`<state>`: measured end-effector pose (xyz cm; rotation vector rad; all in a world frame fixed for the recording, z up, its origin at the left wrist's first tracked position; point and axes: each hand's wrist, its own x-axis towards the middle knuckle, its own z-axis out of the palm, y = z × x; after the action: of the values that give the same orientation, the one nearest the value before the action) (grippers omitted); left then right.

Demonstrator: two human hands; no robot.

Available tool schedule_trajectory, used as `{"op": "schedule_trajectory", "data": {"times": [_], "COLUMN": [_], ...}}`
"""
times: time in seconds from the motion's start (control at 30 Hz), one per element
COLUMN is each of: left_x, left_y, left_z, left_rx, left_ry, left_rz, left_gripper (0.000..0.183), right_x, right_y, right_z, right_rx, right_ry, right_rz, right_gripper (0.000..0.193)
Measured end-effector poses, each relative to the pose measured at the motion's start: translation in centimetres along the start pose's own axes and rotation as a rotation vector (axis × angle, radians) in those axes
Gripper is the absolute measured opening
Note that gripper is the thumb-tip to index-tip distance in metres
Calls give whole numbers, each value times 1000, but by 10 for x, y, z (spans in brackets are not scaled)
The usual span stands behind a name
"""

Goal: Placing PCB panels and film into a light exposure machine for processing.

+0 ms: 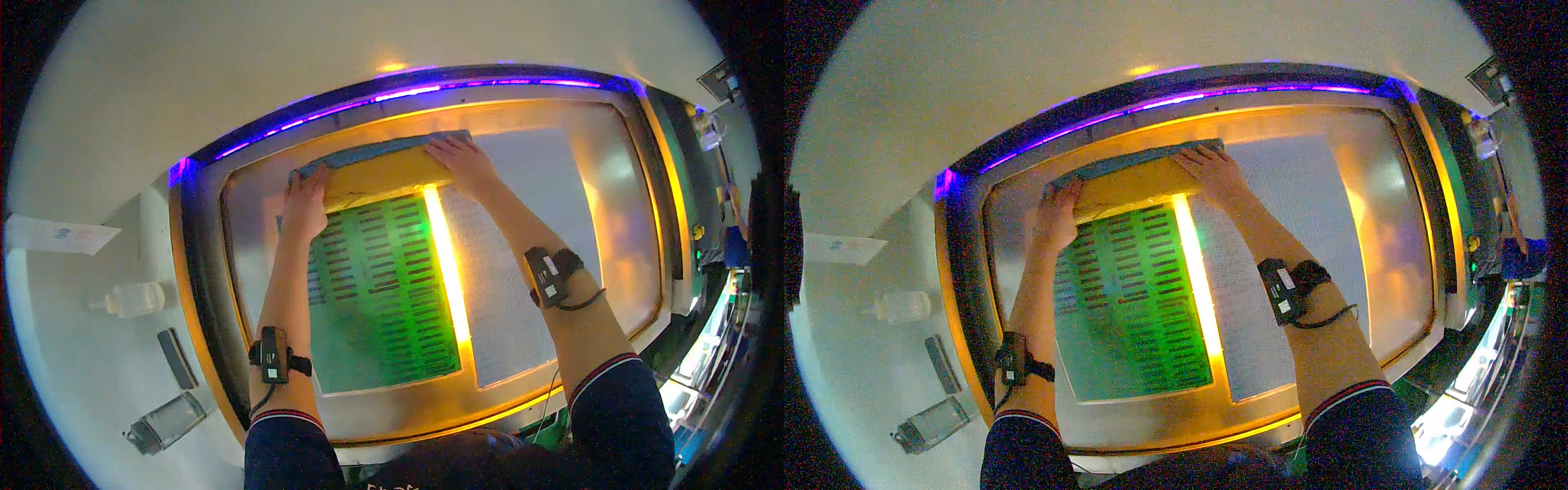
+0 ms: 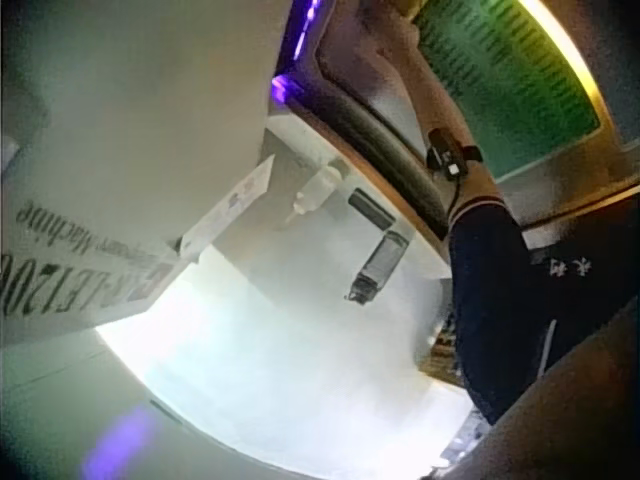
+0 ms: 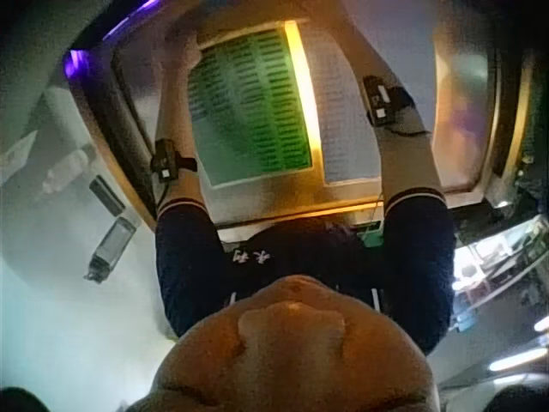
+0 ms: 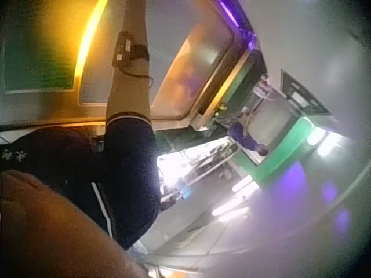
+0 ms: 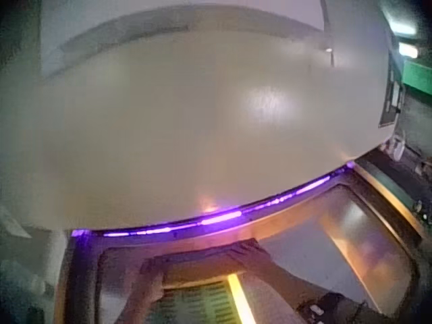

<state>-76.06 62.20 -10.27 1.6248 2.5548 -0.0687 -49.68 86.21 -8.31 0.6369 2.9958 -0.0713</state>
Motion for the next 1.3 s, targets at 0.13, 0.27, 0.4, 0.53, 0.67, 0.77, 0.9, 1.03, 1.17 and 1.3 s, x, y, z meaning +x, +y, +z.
{"op": "schedule_trajectory", "data": {"times": [0.13,0.27,0.4,0.53,0.67,0.77,0.9,1.03,1.17,1.3], "left_x": [-48,-201,-427,-475,-473,-461,-360,-120,47,102], "left_y": [52,139,220,246,295,374,384,315,228,220], "left_z": [-10,-22,-19,-20,-17,-20,20,13,1,-14], "left_rx": [31,-202,-228,-339,-219,-255,-288,-42,83,-38], "left_ry": [39,-319,-522,-487,-445,-583,-389,-87,166,139], "left_rz": [64,-12,308,233,165,193,76,108,175,64], "left_gripper": [77,72,73,77,79,78,72,72,75,74], "right_x": [-63,-248,-471,-519,-545,-589,-528,-299,-110,-47], "right_y": [2,-27,-77,-76,-43,17,90,171,218,247], "right_z": [2,9,-3,-14,-13,-8,-13,17,11,8], "right_rx": [-70,-38,228,337,401,426,87,-9,-44,-26], "right_ry": [-112,-147,-386,-228,-194,-267,-355,25,127,138], "right_rz": [31,-77,-346,-319,-240,-288,-267,-170,-163,-154], "right_gripper": [73,66,58,52,57,56,59,66,76,75]}}
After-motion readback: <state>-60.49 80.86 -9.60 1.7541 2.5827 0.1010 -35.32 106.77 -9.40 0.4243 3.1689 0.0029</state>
